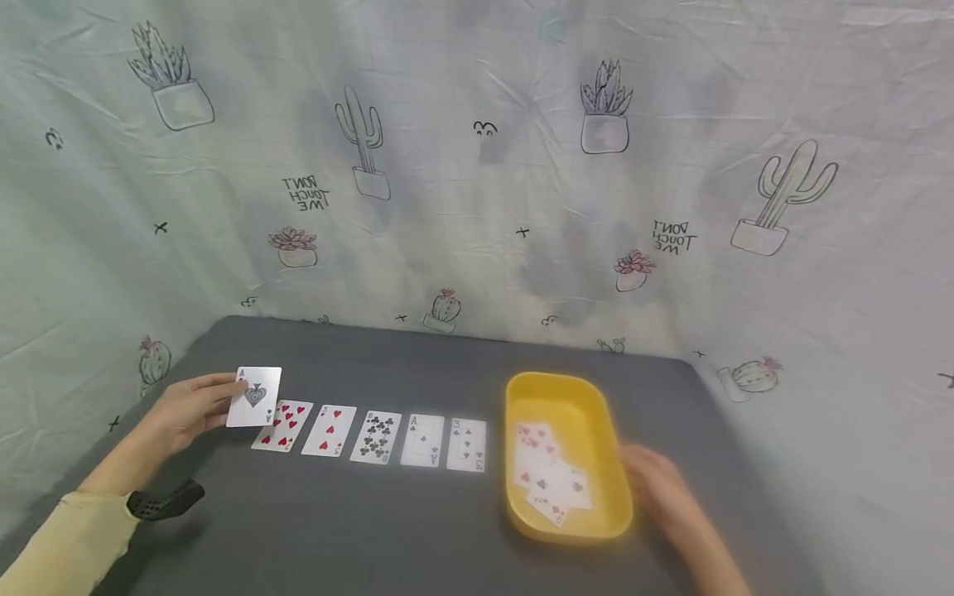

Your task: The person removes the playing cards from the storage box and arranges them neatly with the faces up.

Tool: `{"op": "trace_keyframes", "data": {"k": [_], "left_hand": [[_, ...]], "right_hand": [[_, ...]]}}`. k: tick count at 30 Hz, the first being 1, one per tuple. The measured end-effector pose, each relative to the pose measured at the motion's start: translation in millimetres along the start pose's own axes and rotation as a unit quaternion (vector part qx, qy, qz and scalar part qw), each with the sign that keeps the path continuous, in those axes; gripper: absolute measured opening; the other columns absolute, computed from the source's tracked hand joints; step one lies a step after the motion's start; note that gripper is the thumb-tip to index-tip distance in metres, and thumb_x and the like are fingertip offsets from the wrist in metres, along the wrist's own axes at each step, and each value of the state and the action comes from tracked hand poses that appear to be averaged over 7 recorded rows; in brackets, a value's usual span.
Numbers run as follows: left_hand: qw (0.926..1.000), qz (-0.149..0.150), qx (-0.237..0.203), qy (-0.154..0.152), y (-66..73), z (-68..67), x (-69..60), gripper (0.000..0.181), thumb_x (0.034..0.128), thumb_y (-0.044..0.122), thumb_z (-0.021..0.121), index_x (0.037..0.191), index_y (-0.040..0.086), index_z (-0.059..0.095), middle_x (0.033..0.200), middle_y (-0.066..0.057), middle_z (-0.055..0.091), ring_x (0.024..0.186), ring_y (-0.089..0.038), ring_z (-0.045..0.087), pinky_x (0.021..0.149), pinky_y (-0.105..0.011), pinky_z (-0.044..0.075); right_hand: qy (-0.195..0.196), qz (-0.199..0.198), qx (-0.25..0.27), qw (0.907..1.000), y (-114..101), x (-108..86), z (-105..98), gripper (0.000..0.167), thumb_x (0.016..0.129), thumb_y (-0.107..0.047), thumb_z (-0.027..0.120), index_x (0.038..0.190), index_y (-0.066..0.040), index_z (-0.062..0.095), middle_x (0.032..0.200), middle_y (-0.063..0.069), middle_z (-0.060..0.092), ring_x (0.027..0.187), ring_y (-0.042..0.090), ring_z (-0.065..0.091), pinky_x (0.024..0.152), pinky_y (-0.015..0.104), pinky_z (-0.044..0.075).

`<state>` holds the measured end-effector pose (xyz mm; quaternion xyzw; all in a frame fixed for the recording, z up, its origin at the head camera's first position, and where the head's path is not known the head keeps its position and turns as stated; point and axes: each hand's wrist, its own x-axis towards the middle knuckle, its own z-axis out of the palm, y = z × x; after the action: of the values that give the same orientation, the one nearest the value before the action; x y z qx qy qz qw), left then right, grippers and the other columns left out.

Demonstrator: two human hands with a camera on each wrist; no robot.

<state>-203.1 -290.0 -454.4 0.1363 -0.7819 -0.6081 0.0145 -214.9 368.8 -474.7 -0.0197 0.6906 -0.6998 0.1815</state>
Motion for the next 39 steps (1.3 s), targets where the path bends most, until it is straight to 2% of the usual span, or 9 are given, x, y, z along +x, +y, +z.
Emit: {"op": "trace_keyframes", "data": {"k": [5,12,17,20,23,26,29,34,39], "left_hand": [[0.9989,-0.027,0.031,-0.022,-15.0,-26.1,10.1,0.070,0.0966,0.029,0.065,0.144,-0.012,0.034,0.100,0.000,0.062,0.081,-0.011,0.062,0.068,-0.030,0.056],[0.9960,-0.067,-0.003,-0.060,-28.1,-48.7,20.9,0.077,0.0927,0.021,0.071,0.144,-0.017,0.029,0.090,0.007,0.065,0.080,-0.010,0.065,0.073,-0.030,0.057],[0.9948,-0.066,0.018,-0.075,-32.3,-59.8,23.0,0.070,0.0894,0.017,0.075,0.138,-0.019,0.039,0.094,0.002,0.067,0.080,-0.011,0.065,0.073,-0.030,0.058],[0.9947,-0.047,0.047,-0.079,-33.4,-61.9,24.1,0.063,0.0884,0.016,0.076,0.132,-0.020,0.047,0.098,-0.003,0.068,0.079,-0.011,0.065,0.072,-0.031,0.058],[0.9934,-0.016,0.089,-0.070,-34.7,-59.9,25.0,0.060,0.0883,0.018,0.076,0.127,-0.021,0.051,0.101,-0.010,0.069,0.079,-0.012,0.065,0.071,-0.031,0.058],[0.9896,0.012,0.134,-0.052,-34.0,-54.4,25.3,0.059,0.0876,0.021,0.077,0.123,-0.021,0.055,0.101,-0.016,0.069,0.077,-0.015,0.065,0.067,-0.030,0.058],[0.9852,0.023,0.167,-0.032,-32.9,-48.9,25.8,0.060,0.0864,0.024,0.078,0.120,-0.021,0.057,0.099,-0.019,0.069,0.075,-0.017,0.065,0.063,-0.028,0.057],[0.9834,0.018,0.180,-0.013,-34.5,-47.3,25.9,0.059,0.0843,0.024,0.080,0.117,-0.020,0.059,0.098,-0.021,0.068,0.072,-0.016,0.064,0.061,-0.026,0.057],[0.9816,0.033,0.187,-0.019,-36.2,-48.6,24.6,0.059,0.0843,0.026,0.080,0.118,-0.018,0.061,0.103,-0.023,0.068,0.075,-0.017,0.064,0.061,-0.026,0.057]], "right_hand": [[0.009,0.004,0.001,0.9999,0,-0.7,1,0.029,0.104,-0.026,0.052,0.110,0.001,0.059,0.096,0.009,0.067,0.084,0.019,0.066,0.076,0.037,0.057],[0.020,0.010,-0.003,0.9997,0,-0.6,2,0.029,0.103,-0.026,0.054,0.110,0.002,0.059,0.096,0.010,0.067,0.084,0.019,0.066,0.076,0.037,0.057],[0.022,0.012,-0.005,0.9997,-1,-0.5,2,0.032,0.103,-0.027,0.053,0.112,0.003,0.058,0.099,0.011,0.067,0.086,0.020,0.067,0.077,0.038,0.057],[0.021,0.012,-0.005,0.9997,-2,-0.8,2,0.030,0.103,-0.027,0.053,0.111,0.002,0.059,0.098,0.010,0.067,0.085,0.019,0.066,0.077,0.037,0.057],[0.017,0.007,-0.004,0.9998,-1,-1.4,1,0.028,0.104,-0.026,0.053,0.108,0.001,0.060,0.096,0.010,0.067,0.084,0.019,0.066,0.076,0.037,0.057],[0.015,0.004,-0.004,0.9999,0,-2.1,1,0.026,0.104,-0.025,0.052,0.107,0.000,0.060,0.095,0.009,0.067,0.084,0.019,0.066,0.076,0.037,0.057],[0.019,0.005,-0.005,0.9998,0,-2.0,0,0.027,0.104,-0.026,0.052,0.107,0.000,0.060,0.095,0.009,0.067,0.084,0.018,0.066,0.076,0.037,0.057],[0.020,0.012,-0.005,0.9997,-1,-1.3,0,0.031,0.104,-0.028,0.053,0.111,0.002,0.058,0.097,0.010,0.067,0.085,0.019,0.066,0.077,0.038,0.057],[0.020,0.012,-0.002,0.9997,0,-1.9,0,0.030,0.104,-0.027,0.053,0.110,0.002,0.059,0.096,0.010,0.067,0.085,0.019,0.066,0.077,0.038,0.057]]}}
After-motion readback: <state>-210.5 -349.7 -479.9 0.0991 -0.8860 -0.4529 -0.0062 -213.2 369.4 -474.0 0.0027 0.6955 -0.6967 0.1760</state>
